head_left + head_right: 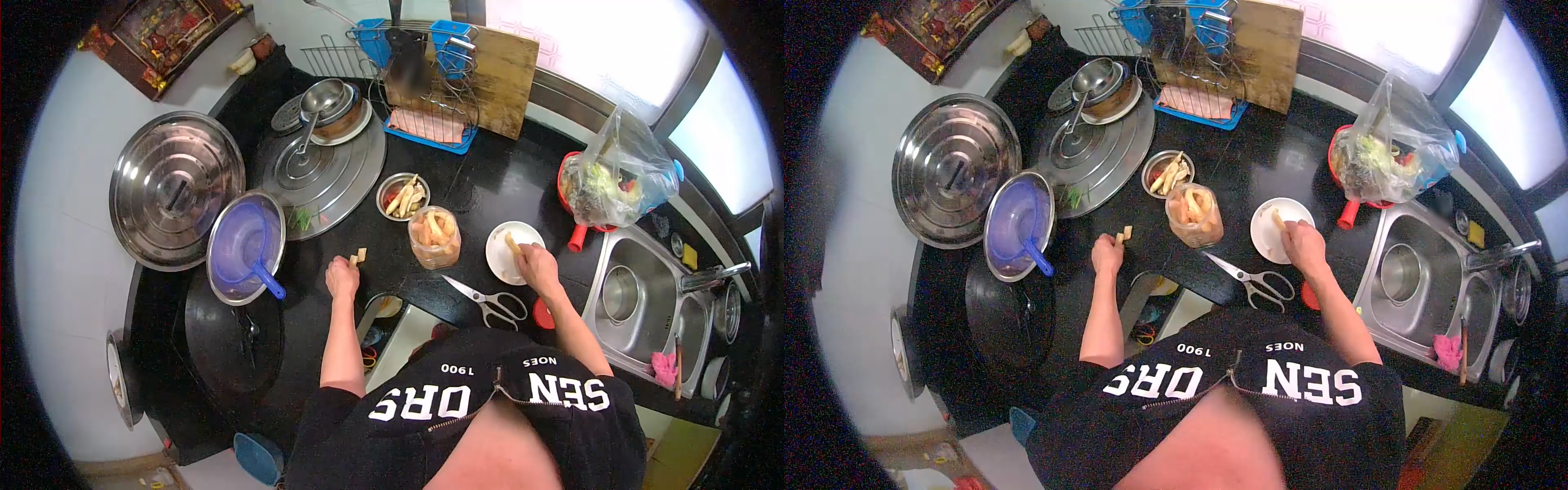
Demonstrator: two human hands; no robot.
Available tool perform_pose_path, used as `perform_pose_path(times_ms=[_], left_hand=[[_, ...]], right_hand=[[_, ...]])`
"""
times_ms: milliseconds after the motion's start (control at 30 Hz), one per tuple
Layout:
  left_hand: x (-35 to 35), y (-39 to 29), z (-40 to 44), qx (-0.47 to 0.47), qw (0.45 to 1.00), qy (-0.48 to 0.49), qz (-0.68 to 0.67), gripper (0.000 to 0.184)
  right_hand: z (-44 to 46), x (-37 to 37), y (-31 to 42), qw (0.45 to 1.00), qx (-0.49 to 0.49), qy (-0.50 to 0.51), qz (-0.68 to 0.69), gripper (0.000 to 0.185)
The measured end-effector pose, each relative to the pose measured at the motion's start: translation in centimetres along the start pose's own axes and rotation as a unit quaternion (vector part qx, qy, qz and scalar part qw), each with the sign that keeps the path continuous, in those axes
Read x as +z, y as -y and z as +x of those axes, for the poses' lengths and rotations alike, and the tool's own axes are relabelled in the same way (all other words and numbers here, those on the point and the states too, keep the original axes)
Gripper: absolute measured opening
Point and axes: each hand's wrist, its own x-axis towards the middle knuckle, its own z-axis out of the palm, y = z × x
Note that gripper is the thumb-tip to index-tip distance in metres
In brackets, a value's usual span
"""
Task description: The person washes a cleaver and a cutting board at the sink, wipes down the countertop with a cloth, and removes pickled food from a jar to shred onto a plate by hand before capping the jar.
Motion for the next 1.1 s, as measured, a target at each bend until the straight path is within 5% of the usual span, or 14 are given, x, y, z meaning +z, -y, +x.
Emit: perform_pose_path(times_ms=[133, 167, 267, 367, 433, 567, 633, 767, 900, 933, 1000, 1100], left_hand=[[0.6, 1.6, 0.9, -0.04, 0.986, 0.01, -0.159, 0.015], [1.4, 2.5, 1.5, -0.092, 0.946, 0.07, -0.302, 0.013], [-1.3, 0.6, 0.2, -0.127, 0.875, 0.158, -0.439, 0.013], [-1.3, 0.1, 0.0, -0.12, 0.871, 0.159, -0.449, 0.013], [-2.3, -1.0, -0.6, -0.117, 0.863, 0.155, -0.466, 0.012], [-5.8, -5.1, -2.4, -0.052, 0.818, 0.148, -0.553, 0.012], [-8.8, -9.1, -5.0, 0.005, 0.788, 0.173, -0.59, 0.013], [-10.6, -16.4, -10.0, 0.164, 0.732, 0.256, -0.61, 0.024], [-8.6, -21.9, -12.2, 0.258, 0.772, 0.283, -0.508, 0.013], [-7.9, -23.0, -12.4, 0.281, 0.788, 0.269, -0.478, 0.011], [-7.2, -24.4, -12.9, 0.265, 0.767, 0.298, -0.502, 0.009], [-5.6, -25.9, -13.6, 0.144, 0.657, 0.383, -0.633, 0.013]], right_hand=[[-0.1, -0.1, 0.0, 0.999, 0.001, -0.027, 0.021, 0.019], [-0.1, -0.1, 0.0, 0.999, 0.002, -0.027, 0.021, 0.019], [-0.1, 0.2, -0.1, 0.999, -0.001, -0.03, 0.031, 0.017], [-0.3, 0.3, -0.1, 0.998, -0.017, -0.049, 0.042, 0.019], [-0.4, 0.0, 0.3, 0.983, -0.118, -0.137, 0.009, 0.024], [0.0, -2.0, 2.2, 0.975, -0.115, -0.189, 0.009, 0.025], [-0.1, -3.9, 4.5, 0.956, -0.009, -0.09, 0.278, 0.019], [-0.1, -9.1, 8.9, 0.861, -0.029, 0.114, 0.494, 0.015], [0.2, -10.5, 8.2, 0.859, -0.054, 0.149, 0.488, 0.017], [0.4, -9.9, 7.3, 0.887, -0.079, 0.088, 0.446, 0.015], [0.1, -9.8, 6.2, 0.911, -0.101, 0.023, 0.399, 0.014], [-0.2, -9.3, 5.1, 0.869, -0.031, -0.011, 0.494, 0.011]])
